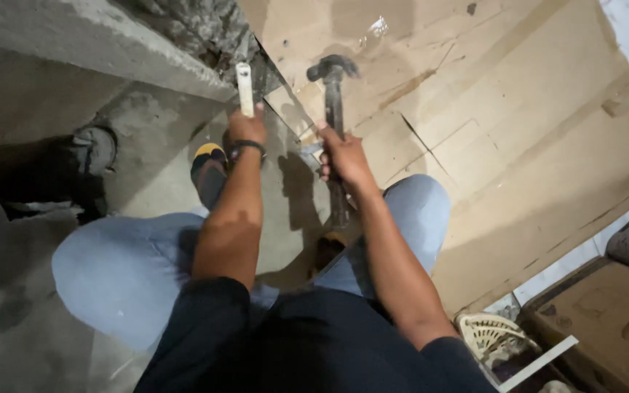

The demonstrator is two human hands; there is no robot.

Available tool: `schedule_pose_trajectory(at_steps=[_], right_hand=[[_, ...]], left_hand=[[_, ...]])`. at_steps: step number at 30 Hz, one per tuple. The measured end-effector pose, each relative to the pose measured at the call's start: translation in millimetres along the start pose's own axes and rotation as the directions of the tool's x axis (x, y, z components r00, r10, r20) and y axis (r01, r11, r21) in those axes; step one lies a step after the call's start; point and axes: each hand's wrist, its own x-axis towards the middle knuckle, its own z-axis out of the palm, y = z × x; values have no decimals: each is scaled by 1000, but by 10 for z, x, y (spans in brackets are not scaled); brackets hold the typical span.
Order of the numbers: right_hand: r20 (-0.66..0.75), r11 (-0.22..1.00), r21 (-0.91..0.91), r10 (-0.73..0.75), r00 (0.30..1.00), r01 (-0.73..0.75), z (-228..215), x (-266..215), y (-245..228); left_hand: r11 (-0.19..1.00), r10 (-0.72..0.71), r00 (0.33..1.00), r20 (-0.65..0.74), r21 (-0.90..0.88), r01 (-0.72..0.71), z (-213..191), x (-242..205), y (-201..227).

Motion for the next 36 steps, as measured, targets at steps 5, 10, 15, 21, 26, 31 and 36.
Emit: schedule_pose_trajectory(at_steps=[5,10,15,21,26,31,36], right_hand=[[49,965,263,-14,999,0,-216,22,-82],[49,858,509,54,997,-72,-451,87,-201],[32,685,729,-20,999,-10,-583,680,123],[209,701,697,-1,978,-148,-492,831,170],[242,714,673,35,970,-194,-422,926,389],[127,768,598,190,974,-227,-259,852,376],[80,846,507,143,986,-164,-123,392,92]], left_hand=[[919,-112,991,67,-372,129,168,-440,531],[903,-86,983,162,-404,146,-161,-483,438],[198,280,622,732,-678,708,-1019,-1200,1620],[493,768,637,68,-697,-521,-950,-1296,2395],[881,417,840,346,-381,-281,-376,-838,1273],[999,28,972,232,-47,-18,-243,-589,365],[938,297,954,47,-202,-282,-275,-643,387]])
